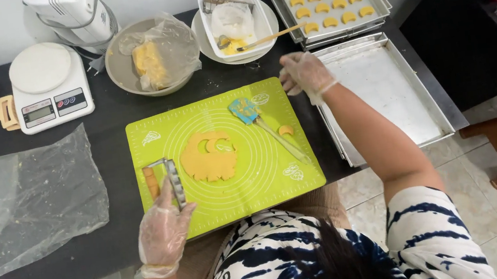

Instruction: The person flattens dough on a silicone mat, uses a crescent-shaped mold to cut out cookies, places them on a baking tray, and then uses a brush to apply a topping.

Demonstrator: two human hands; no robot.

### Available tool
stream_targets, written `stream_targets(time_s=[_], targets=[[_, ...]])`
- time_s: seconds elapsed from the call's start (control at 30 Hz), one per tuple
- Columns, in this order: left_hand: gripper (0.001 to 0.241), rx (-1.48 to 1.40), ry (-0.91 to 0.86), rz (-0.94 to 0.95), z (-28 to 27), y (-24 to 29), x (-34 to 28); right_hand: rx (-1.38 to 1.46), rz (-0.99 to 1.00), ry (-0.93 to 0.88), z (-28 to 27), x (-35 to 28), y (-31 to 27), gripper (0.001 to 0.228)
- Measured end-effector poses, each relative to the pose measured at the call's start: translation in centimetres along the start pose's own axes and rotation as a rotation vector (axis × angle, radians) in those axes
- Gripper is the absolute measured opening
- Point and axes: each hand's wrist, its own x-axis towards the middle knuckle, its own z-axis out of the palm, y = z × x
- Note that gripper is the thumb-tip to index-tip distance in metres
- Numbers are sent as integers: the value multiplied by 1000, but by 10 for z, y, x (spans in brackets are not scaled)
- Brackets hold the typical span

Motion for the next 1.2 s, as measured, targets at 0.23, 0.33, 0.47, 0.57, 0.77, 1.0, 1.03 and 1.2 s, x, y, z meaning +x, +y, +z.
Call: stream_targets(time_s=[0.23,0.33,0.47,0.57,0.77,1.0,1.03,1.2], targets=[[85,51,44,-22,19,-27,11,286,-17,115,23,55,-14,31],[74,-72,20,-19,22,-26,11,404,106,167,34,52,-30,31],[73,147,167,-29,31,-37,13,605,161,212,38,82,-26,20],[79,223,272,-16,24,-33,8,715,214,229,37,94,-23,26],[65,117,587,338,-10,21,-6,624,110,247,22,36,-36,33],[84,-856,-113,256,-9,81,8,611,-243,172,-6,3,25,34],[84,-856,-115,258,17,72,27,612,-244,175,-12,-19,29,34],[127,-1552,-507,217,119,56,103,441,-256,50,-29,-92,72,41]])
